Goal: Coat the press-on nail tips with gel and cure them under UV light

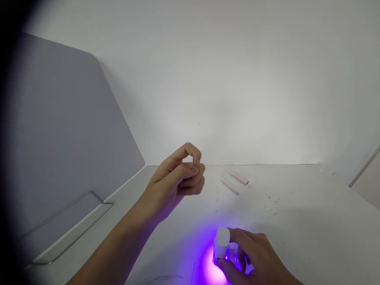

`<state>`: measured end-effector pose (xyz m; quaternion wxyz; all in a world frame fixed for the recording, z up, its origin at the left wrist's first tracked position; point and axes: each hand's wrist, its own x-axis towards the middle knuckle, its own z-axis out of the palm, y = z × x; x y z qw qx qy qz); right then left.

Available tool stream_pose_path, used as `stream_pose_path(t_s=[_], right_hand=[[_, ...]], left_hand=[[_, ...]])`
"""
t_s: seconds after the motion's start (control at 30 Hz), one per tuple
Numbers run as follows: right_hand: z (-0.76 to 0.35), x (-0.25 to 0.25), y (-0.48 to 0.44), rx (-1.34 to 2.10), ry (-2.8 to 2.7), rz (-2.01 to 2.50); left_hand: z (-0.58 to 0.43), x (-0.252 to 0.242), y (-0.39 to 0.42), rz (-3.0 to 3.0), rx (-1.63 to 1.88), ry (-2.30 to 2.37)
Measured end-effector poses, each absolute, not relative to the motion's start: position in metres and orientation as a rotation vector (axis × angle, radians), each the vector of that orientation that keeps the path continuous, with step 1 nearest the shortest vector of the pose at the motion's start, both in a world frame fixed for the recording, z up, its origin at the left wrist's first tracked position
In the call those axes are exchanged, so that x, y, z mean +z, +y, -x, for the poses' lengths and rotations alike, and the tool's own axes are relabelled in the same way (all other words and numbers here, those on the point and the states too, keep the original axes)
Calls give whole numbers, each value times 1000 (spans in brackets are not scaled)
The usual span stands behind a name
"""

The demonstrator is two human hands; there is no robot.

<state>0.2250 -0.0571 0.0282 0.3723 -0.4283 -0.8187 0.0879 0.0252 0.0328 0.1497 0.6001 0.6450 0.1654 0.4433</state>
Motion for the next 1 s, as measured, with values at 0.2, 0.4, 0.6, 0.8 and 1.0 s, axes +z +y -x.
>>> stream_pose_path(t_s=[0.2,0.4,0.6,0.8,1.0], right_hand=[[-225,28,-56,231,-2093,1101],[-225,27,-57,277,-2082,1150],[-223,30,-60,235,-2062,1193],[-223,32,-60,258,-2072,1186],[-225,29,-60,295,-2051,1164]], left_hand=[[-21,154,33,-1304,963,409],[-19,153,36,-1248,958,434],[-22,149,33,-1284,919,423],[-21,149,32,-1515,726,400],[-24,156,23,-2225,173,436]])
